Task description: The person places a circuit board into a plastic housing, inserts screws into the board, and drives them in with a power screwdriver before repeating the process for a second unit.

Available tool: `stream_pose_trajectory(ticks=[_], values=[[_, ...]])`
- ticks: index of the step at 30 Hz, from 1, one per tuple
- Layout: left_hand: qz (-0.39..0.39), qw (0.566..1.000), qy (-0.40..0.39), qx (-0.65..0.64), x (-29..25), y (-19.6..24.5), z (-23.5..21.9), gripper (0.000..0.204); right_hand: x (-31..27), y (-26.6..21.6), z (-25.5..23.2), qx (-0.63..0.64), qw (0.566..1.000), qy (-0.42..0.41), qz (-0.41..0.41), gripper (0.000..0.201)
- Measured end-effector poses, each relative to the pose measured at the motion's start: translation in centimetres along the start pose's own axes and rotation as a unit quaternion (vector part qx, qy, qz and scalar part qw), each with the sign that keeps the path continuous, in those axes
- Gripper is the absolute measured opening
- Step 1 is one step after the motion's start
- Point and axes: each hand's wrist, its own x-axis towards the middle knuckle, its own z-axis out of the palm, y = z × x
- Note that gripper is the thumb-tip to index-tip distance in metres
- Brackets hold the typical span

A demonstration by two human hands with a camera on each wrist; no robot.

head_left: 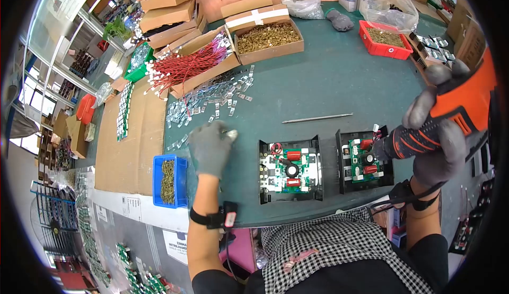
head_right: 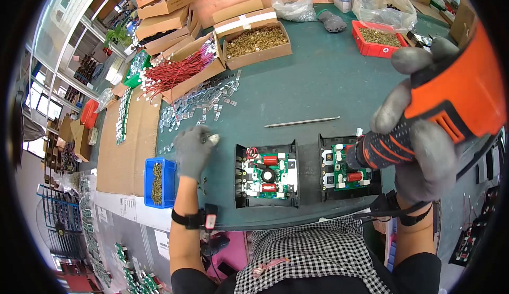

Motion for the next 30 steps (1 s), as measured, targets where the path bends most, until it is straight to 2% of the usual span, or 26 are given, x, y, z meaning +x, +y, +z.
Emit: stream_pose_trajectory(ticks=[1, 4, 5, 8, 9, 11, 13, 14, 16, 22, 25, 30], values=[[-0.055, 0.998, -0.005, 0.043, 0.5, -0.8, 0.6, 0.028, -0.1, -0.3, -0.1, 0.010, 1.000, -0.005, -0.005, 0.074], [-0.121, 0.989, -0.086, -0.001, 1.3, -1.4, 0.8, 0.031, -0.8, -0.4, -0.5, 0.015, 1.000, -0.019, -0.002, 0.075], [-0.105, 0.991, -0.086, 0.007, 1.1, -1.2, 0.7, 0.032, -0.9, -0.5, -0.1, 0.009, 1.000, -0.013, 0.011, 0.075], [-0.065, 0.990, -0.033, -0.117, 0.2, 0.5, -0.1, 0.026, -0.8, -0.5, 0.5, 0.046, 0.998, -0.006, 0.032, 0.076], [-0.070, 0.953, -0.038, -0.291, -0.5, 2.7, -1.2, 0.016, -0.8, -0.7, 0.5, 0.069, 0.997, -0.005, 0.047, 0.076], [0.042, 0.908, -0.040, -0.416, -2.5, 6.5, -2.7, 0.013, -1.0, -0.6, 0.9, 0.100, 0.993, -0.011, 0.054, 0.075], [0.208, 0.921, -0.032, -0.329, -4.6, 10.1, -4.3, 0.014, -0.9, -0.4, 1.4, 0.135, 0.990, -0.026, 0.043, 0.074], [0.257, 0.911, -0.026, -0.322, -5.6, 11.4, -4.4, 0.023, -0.9, -0.3, 1.6, 0.151, 0.987, -0.034, 0.033, 0.074], [0.298, 0.894, -0.017, -0.333, -6.9, 13.1, -4.4, 0.034, -0.9, 0.1, 1.9, 0.184, 0.981, -0.053, 0.015, 0.073], [0.284, 0.899, -0.011, -0.335, -8.1, 13.6, -4.8, 0.044, -0.4, 1.7, 2.7, 0.251, 0.963, -0.099, -0.029, 0.070], [0.272, 0.901, -0.031, -0.336, -8.1, 13.1, -4.8, 0.046, -0.4, 1.9, 3.1, 0.256, 0.960, -0.109, -0.038, 0.069], [0.255, 0.901, -0.005, -0.351, -8.4, 12.7, -4.2, 0.047, -0.3, 1.9, 3.7, 0.244, 0.962, -0.116, -0.046, 0.068]])
